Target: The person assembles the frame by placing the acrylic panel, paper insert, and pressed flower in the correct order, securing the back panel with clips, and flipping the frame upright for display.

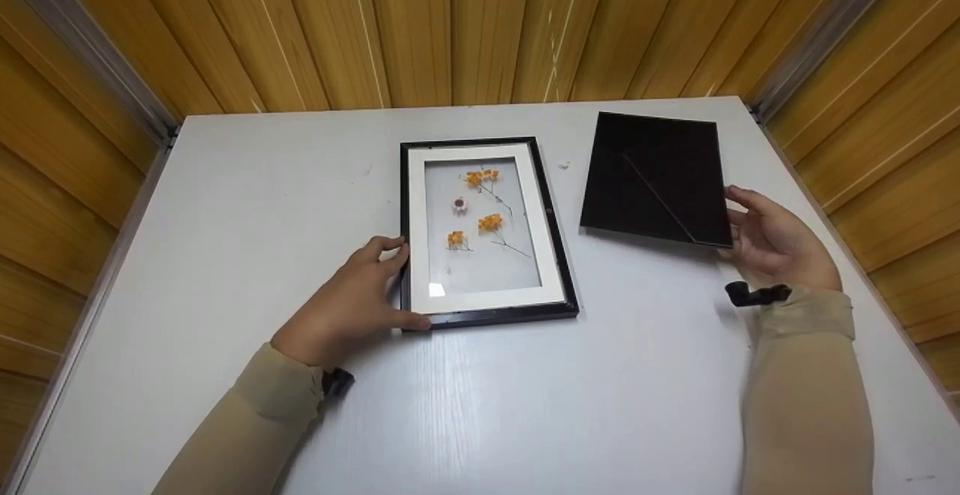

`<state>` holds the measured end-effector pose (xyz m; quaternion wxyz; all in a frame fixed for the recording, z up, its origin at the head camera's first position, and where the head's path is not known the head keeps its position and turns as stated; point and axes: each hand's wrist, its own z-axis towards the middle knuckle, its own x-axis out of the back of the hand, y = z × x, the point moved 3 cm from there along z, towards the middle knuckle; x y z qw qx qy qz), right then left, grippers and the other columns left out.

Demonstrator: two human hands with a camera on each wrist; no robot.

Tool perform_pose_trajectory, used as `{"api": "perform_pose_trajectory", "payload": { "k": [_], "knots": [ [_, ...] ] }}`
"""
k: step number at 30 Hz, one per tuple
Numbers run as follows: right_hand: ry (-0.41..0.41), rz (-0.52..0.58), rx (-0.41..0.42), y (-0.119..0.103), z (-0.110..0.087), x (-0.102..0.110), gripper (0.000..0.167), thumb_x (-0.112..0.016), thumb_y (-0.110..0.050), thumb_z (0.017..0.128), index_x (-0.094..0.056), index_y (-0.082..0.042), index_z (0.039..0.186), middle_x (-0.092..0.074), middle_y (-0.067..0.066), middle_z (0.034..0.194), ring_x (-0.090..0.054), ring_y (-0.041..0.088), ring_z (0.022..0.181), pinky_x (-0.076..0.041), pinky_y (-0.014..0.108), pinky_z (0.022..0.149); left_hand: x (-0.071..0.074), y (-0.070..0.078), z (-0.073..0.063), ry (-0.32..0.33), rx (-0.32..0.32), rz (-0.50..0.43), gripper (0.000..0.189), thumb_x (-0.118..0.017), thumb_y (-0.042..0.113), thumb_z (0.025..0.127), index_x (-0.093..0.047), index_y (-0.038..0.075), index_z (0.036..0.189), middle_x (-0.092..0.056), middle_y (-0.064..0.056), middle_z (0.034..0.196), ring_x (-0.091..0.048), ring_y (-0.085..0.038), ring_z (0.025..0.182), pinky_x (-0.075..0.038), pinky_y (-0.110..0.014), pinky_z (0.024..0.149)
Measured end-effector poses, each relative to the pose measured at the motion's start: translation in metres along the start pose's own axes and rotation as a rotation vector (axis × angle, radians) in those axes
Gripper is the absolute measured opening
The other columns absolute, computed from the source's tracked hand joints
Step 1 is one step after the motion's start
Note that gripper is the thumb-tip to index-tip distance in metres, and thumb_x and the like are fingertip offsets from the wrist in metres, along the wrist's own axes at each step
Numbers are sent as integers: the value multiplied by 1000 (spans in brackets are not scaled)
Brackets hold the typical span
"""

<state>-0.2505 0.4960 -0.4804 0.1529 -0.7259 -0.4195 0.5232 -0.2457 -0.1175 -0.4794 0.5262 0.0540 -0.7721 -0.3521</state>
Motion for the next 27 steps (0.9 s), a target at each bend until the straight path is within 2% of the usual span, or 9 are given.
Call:
{"api": "perform_pose_trajectory", "payload": {
  "k": [3,5,10,12,19,22,27],
  "knots": [
    [-90,151,32,4,3,0,25,-44,-16,123,-62,-10,139,-77,17,123,-85,34,105,-71,44,93,-1,-1,0,-1,1,7,131,-102,59,78,-33,7,176,-31,-3,185,-29,-35,174,-38,-56,138],
    [-124,195,66,5,6,-1,26,-41,-10,123,-62,-9,139,-77,19,125,-85,36,107,-71,47,95,-1,-1,0,-2,5,8,131,-102,59,78,-33,7,176,-30,-2,185,-27,-34,175,-37,-55,139],
    [-131,154,198,7,12,-1,35,-37,1,121,-58,-11,146,-80,20,125,-86,36,105,-72,47,90,-1,-1,0,-1,5,0,131,-102,58,78,-32,7,177,-29,-2,186,-27,-34,175,-36,-56,139],
    [-134,176,230,8,14,-1,36,-38,1,120,-58,-12,146,-81,21,124,-86,36,103,-72,47,88,-2,-1,0,-1,4,-1,131,-102,58,78,-32,7,177,-29,-2,186,-27,-34,175,-37,-55,139],
    [-178,410,281,11,17,-6,33,-44,7,116,-68,-5,136,-81,26,126,-85,45,106,-71,56,90,-2,0,0,2,11,-4,132,-103,58,77,-33,7,176,-31,-2,186,-28,-34,175,-36,-56,139],
    [-260,435,339,10,18,-12,33,-43,7,115,-69,0,135,-80,28,127,-84,46,106,-71,54,89,-2,0,1,5,19,-7,133,-103,58,76,-33,8,177,-32,-2,185,-30,-34,174,-38,-56,138],
    [-428,401,461,13,26,-30,37,-40,9,112,-65,6,138,-77,30,130,-82,47,111,-71,51,91,-2,0,1,6,33,-10,133,-104,59,75,-34,9,177,-33,-2,184,-32,-34,173,-39,-56,137]
  ]
}}
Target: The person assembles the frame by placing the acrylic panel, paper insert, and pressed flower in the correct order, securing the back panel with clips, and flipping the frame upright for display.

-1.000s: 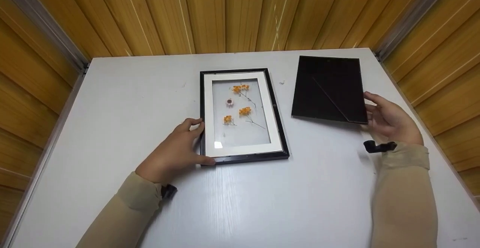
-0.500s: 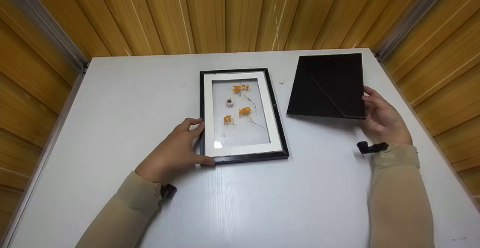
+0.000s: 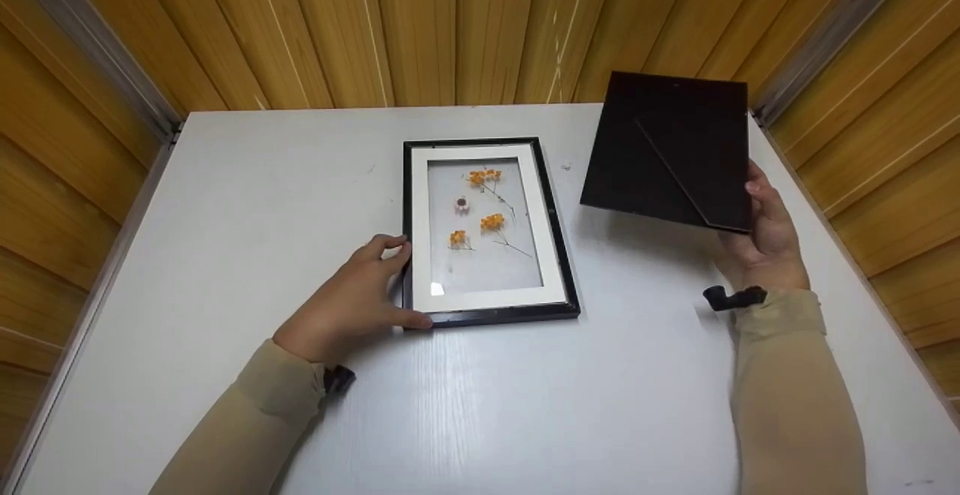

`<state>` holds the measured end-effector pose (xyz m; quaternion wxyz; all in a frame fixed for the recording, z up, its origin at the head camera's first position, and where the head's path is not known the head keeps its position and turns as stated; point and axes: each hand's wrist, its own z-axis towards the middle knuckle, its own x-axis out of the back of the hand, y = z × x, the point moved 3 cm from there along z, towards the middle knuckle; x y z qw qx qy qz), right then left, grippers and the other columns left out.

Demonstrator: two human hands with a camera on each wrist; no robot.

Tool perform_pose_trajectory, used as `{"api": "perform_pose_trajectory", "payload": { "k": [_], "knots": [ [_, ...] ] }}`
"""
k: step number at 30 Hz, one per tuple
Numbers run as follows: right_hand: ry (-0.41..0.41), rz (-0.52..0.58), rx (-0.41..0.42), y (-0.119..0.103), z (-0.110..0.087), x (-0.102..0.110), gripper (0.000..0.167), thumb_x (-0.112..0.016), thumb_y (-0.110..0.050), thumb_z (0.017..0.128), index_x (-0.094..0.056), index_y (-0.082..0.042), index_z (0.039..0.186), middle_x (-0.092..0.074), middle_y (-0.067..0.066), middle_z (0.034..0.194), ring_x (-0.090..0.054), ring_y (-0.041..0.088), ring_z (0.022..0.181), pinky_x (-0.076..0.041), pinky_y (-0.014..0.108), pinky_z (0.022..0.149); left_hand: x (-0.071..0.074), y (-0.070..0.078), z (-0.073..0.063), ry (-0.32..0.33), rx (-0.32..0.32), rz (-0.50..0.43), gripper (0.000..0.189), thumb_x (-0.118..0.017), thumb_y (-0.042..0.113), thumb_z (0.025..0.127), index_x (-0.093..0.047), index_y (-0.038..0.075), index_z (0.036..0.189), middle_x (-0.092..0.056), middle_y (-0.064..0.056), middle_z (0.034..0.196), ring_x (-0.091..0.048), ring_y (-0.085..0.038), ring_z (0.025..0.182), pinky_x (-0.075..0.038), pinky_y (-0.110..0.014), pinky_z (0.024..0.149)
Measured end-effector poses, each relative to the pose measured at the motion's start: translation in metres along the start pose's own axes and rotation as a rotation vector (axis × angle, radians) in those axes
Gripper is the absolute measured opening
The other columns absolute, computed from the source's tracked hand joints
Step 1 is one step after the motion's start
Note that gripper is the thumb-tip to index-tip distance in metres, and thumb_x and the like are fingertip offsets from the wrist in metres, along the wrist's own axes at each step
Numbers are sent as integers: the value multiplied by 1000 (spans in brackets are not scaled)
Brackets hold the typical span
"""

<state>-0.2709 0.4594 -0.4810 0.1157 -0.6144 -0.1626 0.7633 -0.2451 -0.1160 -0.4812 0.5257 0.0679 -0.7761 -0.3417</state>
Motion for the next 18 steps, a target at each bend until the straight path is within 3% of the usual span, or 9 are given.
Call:
{"api": "perform_pose_trajectory", "payload": {
  "k": [7,14,18],
  "knots": [
    [-106,-32,7,32,12,-14,40,-42,9,109,-62,4,143,-76,28,136,-81,46,116,-72,48,91,1,0,-1,2,-17,12,132,-102,60,76,-34,7,176,-32,-1,185,-29,-32,174,-37,-53,139],
    [-141,-27,-66,62,14,-30,41,-45,11,109,-63,1,144,-74,25,139,-81,45,118,-72,49,93,0,2,-1,6,-31,4,130,-102,60,77,-35,8,176,-33,-1,184,-31,-32,173,-38,-52,138],
    [-203,-27,-132,77,13,-39,44,-40,10,110,-59,0,148,-71,25,144,-78,45,125,-70,50,98,-1,4,-1,1,-19,-3,132,-103,60,75,-35,9,176,-32,0,184,-31,-31,173,-38,-52,138]
  ]
}}
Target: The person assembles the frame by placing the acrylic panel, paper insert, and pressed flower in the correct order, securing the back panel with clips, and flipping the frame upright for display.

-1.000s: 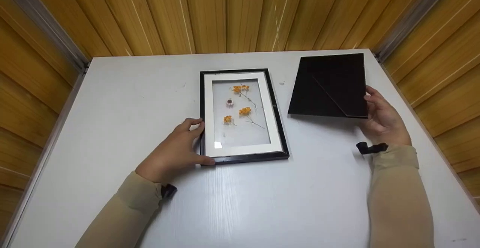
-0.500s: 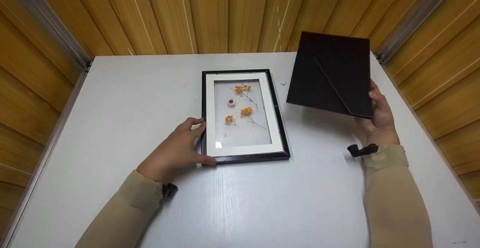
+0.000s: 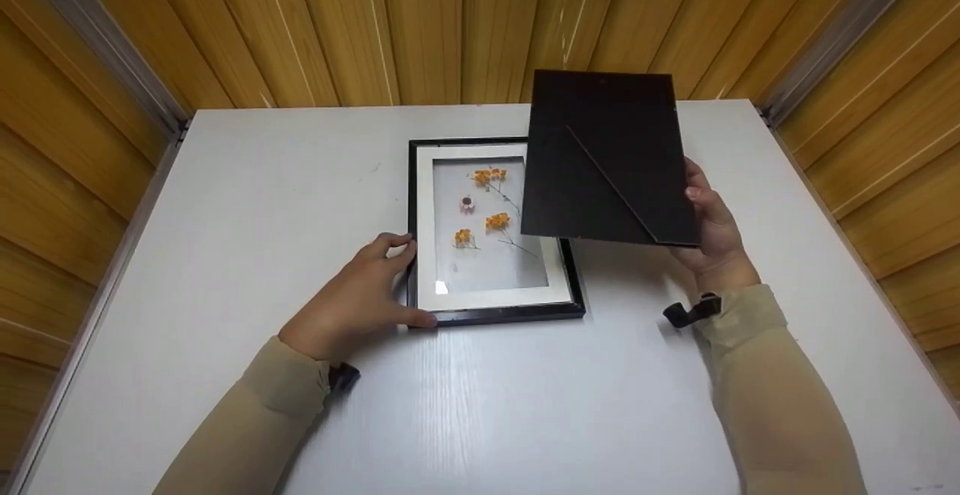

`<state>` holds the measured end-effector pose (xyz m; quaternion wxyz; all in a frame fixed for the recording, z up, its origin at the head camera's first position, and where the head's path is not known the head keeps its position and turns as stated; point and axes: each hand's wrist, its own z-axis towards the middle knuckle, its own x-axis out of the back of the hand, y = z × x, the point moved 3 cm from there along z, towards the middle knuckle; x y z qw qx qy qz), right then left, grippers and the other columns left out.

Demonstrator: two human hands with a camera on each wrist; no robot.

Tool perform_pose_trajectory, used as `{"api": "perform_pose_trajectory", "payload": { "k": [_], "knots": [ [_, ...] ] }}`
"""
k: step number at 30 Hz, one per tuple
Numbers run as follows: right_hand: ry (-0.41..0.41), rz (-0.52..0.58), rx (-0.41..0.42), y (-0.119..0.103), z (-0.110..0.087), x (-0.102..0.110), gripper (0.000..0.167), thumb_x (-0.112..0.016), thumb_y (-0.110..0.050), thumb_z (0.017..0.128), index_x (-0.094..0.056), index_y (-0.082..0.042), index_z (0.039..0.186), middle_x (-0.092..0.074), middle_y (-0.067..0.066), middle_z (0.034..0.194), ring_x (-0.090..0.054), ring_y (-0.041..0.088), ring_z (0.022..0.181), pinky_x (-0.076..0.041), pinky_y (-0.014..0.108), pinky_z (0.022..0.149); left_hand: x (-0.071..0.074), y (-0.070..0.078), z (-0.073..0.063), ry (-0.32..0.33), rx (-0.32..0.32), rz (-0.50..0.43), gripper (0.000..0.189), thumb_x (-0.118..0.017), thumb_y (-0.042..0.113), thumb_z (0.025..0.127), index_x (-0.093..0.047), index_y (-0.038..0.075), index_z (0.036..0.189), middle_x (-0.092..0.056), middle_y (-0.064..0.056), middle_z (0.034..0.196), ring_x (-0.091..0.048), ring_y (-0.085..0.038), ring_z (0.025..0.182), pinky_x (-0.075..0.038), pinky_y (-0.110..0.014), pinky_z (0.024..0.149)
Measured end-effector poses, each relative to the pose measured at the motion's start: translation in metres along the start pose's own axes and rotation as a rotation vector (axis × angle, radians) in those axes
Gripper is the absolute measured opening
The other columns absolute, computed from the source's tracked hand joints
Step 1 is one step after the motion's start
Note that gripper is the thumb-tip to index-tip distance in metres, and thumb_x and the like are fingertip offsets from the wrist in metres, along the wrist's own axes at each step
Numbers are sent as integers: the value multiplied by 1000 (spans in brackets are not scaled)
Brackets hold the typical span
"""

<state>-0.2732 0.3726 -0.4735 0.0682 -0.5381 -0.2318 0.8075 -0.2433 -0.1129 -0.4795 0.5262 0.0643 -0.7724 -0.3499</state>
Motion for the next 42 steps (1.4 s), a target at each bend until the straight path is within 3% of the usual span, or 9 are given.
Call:
{"api": "perform_pose_trajectory", "payload": {
  "k": [4,9,20,24,32,42],
  "knots": [
    [-33,-1,-62,15,2,-9,43,-38,11,111,-56,-2,148,-71,25,144,-78,45,127,-70,50,100,0,1,0,-5,7,-3,133,-104,59,75,-34,9,177,-31,1,185,-30,-31,174,-38,-53,138],
    [-17,-73,-117,34,6,-18,43,-37,12,111,-53,-5,148,-73,22,138,-82,39,117,-72,46,93,1,0,0,-6,3,-4,133,-103,60,76,-33,10,177,-32,2,184,-30,-31,174,-40,-53,137],
    [126,-421,-217,78,9,-34,51,-39,10,108,-43,-22,147,-82,7,124,-86,20,103,-71,33,86,3,-3,-3,-2,-18,1,127,-100,59,80,-34,10,177,-32,0,184,-31,-34,174,-38,-55,137],
    [147,-470,-251,90,8,-38,53,-39,11,109,-39,-23,150,-85,5,113,-85,15,97,-70,30,85,2,-3,-3,1,-16,-3,126,-100,58,80,-35,10,177,-32,2,183,-30,-33,174,-38,-54,138],
    [202,-598,-285,97,6,-35,57,-43,10,108,-37,-21,155,-86,0,103,-83,10,90,-69,26,84,2,0,-3,0,-16,7,126,-100,60,80,-37,10,176,-33,2,183,-30,-33,174,-39,-53,138],
    [212,-668,-326,102,5,-35,60,-46,9,109,-36,-19,161,-87,-1,108,-83,11,97,-67,27,89,2,2,-4,-8,-17,9,126,-101,59,79,-36,10,176,-32,2,183,-30,-32,174,-40,-53,137]
  ]
}}
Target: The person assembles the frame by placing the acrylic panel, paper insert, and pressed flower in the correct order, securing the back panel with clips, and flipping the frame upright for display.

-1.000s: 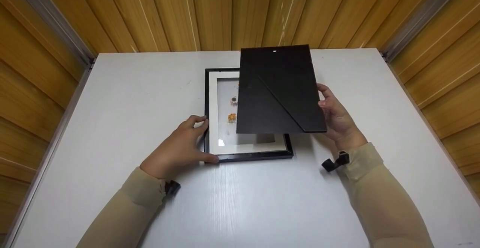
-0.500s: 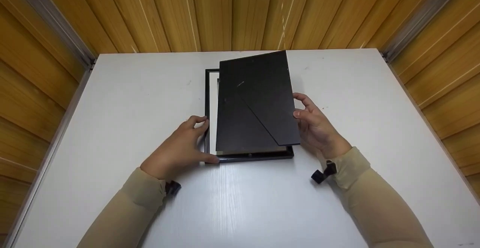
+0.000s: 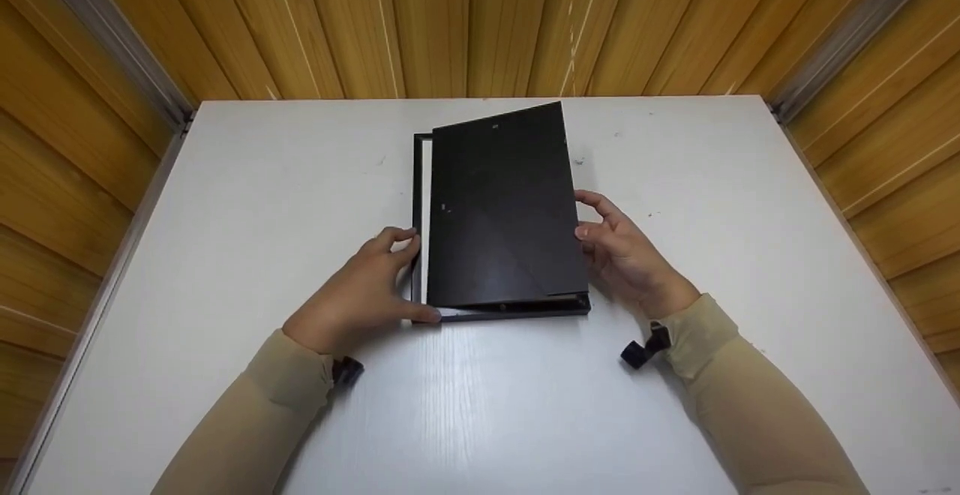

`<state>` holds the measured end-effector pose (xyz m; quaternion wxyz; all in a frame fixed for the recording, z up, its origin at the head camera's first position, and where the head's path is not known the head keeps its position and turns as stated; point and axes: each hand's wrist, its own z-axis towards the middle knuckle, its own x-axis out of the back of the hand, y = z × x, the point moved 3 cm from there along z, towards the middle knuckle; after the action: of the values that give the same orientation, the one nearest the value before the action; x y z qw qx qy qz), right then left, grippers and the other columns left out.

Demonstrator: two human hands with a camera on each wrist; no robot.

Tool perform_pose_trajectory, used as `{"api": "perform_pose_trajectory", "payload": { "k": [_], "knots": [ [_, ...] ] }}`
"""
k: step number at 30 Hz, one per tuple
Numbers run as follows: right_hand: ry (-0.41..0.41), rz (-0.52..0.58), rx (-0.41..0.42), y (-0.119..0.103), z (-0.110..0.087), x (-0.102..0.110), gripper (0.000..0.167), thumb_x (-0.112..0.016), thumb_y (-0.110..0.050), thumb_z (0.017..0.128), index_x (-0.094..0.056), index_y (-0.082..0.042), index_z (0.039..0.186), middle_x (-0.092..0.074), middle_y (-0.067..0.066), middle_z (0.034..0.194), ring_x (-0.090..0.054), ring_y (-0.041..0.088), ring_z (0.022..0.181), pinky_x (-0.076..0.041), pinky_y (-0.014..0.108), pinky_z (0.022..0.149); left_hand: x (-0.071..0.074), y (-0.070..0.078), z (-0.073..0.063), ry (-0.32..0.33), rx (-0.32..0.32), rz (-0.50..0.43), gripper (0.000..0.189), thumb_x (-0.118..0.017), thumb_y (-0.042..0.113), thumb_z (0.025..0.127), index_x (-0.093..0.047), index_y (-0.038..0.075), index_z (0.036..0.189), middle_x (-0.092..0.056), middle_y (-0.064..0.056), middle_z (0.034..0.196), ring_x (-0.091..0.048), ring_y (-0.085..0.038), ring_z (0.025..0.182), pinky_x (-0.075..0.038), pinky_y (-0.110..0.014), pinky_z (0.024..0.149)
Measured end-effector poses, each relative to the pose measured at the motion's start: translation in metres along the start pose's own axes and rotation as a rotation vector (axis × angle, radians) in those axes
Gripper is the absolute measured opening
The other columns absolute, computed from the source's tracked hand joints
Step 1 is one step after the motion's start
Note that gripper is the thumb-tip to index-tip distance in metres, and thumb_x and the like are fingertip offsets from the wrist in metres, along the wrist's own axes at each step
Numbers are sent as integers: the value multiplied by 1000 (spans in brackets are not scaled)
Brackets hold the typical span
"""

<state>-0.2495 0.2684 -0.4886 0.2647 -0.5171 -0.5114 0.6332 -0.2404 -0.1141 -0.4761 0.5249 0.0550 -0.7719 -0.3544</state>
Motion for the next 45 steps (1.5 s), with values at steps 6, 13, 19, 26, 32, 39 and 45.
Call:
{"api": "perform_pose_trajectory", "payload": {
  "k": [6,13,19,26,32,39,45],
  "knots": [
    [25,-32,-18,1,0,2,64,-49,7,112,-31,-9,172,-88,0,115,-84,13,102,-67,29,92,2,2,-1,-2,-21,-19,127,-100,59,80,-36,8,176,-31,0,184,-29,-33,175,-38,-54,137],
    [61,-59,-70,2,-2,3,70,-50,2,116,-22,-3,179,-87,-2,120,-82,11,106,-67,28,94,3,4,-2,1,-29,-11,126,-100,59,80,-36,8,176,-32,-1,184,-29,-34,174,-39,-54,137],
    [127,-111,-117,3,-3,2,70,-54,-3,117,-22,-3,180,-84,-4,119,-81,8,103,-67,25,90,3,5,-2,-6,-27,-11,128,-100,60,80,-35,7,176,-33,0,183,-29,-34,174,-39,-54,137],
    [262,-242,-65,0,-3,5,62,-65,3,111,-45,6,169,-77,-11,103,-70,0,89,-59,16,78,2,5,-1,-7,-23,-7,127,-100,59,80,-36,7,176,-31,1,184,-27,-34,175,-36,-54,139],
    [329,-347,-78,0,-3,7,56,-75,0,106,-57,9,159,-82,-11,106,-72,0,88,-59,17,73,2,5,1,-12,-17,-1,128,-100,61,80,-34,9,177,-29,0,185,-27,-35,175,-36,-56,139],
    [309,-456,-108,1,-2,7,58,-75,-1,105,-59,5,160,-77,-13,111,-69,-2,92,-56,15,76,4,5,-1,-24,-8,-9,128,-100,60,80,-32,10,177,-29,2,185,-26,-33,175,-39,-55,137],
    [290,-427,-121,1,-3,2,61,-72,-2,106,-53,6,164,-74,-10,115,-69,-1,95,-56,15,77,3,5,-4,-24,-5,-8,129,-100,61,80,-31,11,178,-28,2,186,-25,-33,176,-39,-56,137]
  ]
}}
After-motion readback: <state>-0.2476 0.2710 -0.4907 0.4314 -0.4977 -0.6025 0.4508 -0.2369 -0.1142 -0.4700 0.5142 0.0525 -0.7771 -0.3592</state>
